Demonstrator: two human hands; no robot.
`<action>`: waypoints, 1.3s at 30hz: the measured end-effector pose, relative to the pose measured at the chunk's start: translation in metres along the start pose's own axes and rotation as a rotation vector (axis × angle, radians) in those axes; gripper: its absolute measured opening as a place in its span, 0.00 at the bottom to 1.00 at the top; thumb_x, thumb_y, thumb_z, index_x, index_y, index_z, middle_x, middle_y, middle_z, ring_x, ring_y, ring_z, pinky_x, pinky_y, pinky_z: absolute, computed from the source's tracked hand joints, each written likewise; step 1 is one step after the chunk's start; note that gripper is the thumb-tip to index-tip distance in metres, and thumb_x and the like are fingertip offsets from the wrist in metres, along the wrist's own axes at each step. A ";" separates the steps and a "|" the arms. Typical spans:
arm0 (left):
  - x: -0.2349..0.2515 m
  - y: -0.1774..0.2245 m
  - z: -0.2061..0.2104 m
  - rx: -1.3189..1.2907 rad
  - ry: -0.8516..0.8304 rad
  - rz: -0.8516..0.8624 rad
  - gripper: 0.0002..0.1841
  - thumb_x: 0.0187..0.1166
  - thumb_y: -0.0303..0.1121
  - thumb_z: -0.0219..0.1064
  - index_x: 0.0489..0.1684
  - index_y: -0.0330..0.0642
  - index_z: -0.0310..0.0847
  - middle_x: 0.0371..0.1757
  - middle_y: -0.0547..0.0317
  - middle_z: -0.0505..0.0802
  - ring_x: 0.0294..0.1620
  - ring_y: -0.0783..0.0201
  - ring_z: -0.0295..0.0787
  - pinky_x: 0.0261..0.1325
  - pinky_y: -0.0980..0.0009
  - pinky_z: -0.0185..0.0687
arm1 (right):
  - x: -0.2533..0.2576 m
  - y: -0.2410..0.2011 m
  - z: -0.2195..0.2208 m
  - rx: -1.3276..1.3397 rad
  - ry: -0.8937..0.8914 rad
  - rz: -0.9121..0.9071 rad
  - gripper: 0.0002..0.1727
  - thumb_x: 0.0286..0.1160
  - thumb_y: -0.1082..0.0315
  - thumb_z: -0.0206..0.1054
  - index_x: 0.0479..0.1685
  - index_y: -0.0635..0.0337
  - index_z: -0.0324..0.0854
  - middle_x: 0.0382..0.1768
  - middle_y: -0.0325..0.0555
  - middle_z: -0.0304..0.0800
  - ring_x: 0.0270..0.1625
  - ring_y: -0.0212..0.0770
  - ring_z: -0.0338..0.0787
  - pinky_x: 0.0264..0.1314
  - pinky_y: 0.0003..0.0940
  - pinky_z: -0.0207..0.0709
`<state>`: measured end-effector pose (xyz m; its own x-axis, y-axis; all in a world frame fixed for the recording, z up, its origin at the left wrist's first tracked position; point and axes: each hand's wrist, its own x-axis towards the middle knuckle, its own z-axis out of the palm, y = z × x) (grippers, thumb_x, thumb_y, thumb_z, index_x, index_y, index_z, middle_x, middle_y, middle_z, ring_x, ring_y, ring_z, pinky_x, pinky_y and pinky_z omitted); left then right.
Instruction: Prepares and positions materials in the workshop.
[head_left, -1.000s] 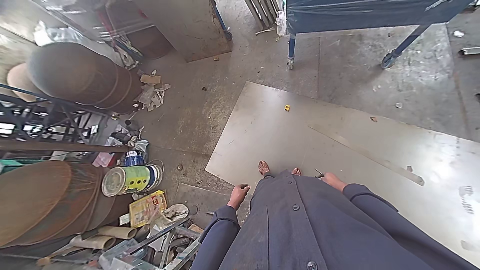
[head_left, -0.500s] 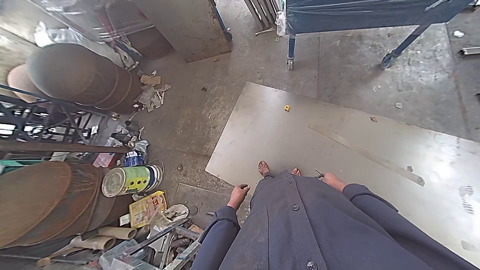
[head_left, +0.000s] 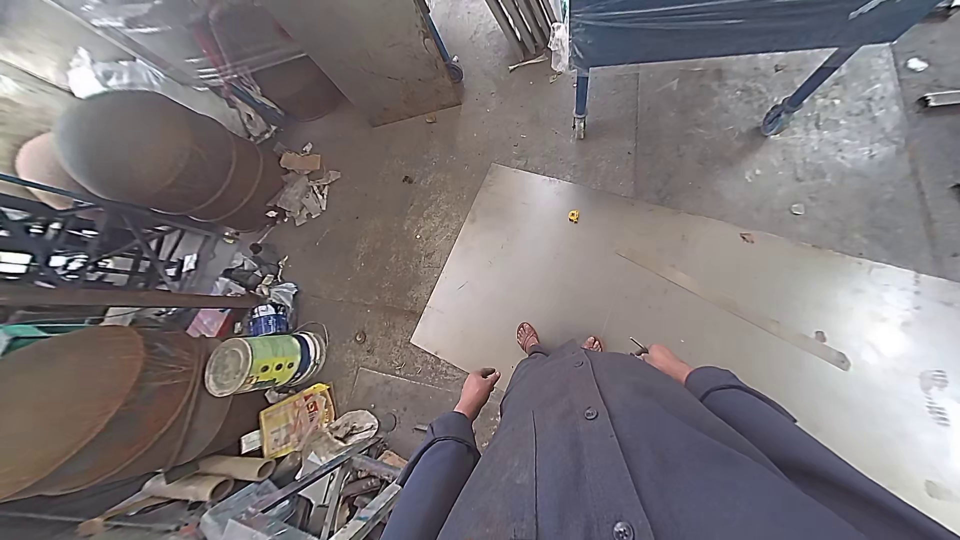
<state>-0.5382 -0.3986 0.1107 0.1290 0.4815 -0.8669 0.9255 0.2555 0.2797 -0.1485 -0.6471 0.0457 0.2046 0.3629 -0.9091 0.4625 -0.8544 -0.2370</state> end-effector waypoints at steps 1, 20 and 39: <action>0.000 0.001 0.000 -0.001 0.000 0.001 0.23 0.89 0.44 0.64 0.73 0.38 0.83 0.66 0.41 0.91 0.65 0.49 0.90 0.75 0.48 0.78 | 0.000 0.000 0.000 0.003 0.003 0.001 0.18 0.85 0.62 0.58 0.62 0.60 0.87 0.58 0.62 0.91 0.64 0.59 0.89 0.67 0.61 0.77; 0.019 0.028 -0.016 -0.039 0.011 0.038 0.21 0.88 0.41 0.65 0.71 0.35 0.83 0.64 0.38 0.91 0.64 0.47 0.90 0.74 0.48 0.79 | 0.014 -0.001 -0.031 0.002 0.053 0.029 0.18 0.84 0.59 0.60 0.60 0.60 0.88 0.58 0.60 0.92 0.65 0.58 0.89 0.67 0.61 0.77; 0.082 0.311 -0.374 -0.462 0.473 0.977 0.19 0.85 0.32 0.65 0.67 0.29 0.81 0.55 0.49 0.95 0.55 0.62 0.94 0.64 0.63 0.91 | 0.116 -0.223 -0.161 0.100 0.082 0.096 0.19 0.84 0.61 0.59 0.62 0.62 0.87 0.59 0.62 0.91 0.65 0.60 0.89 0.69 0.61 0.76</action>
<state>-0.3731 0.0341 0.2808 0.4768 0.8790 0.0099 0.2774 -0.1612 0.9471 -0.0889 -0.3548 0.0481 0.3150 0.3034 -0.8993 0.3501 -0.9179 -0.1870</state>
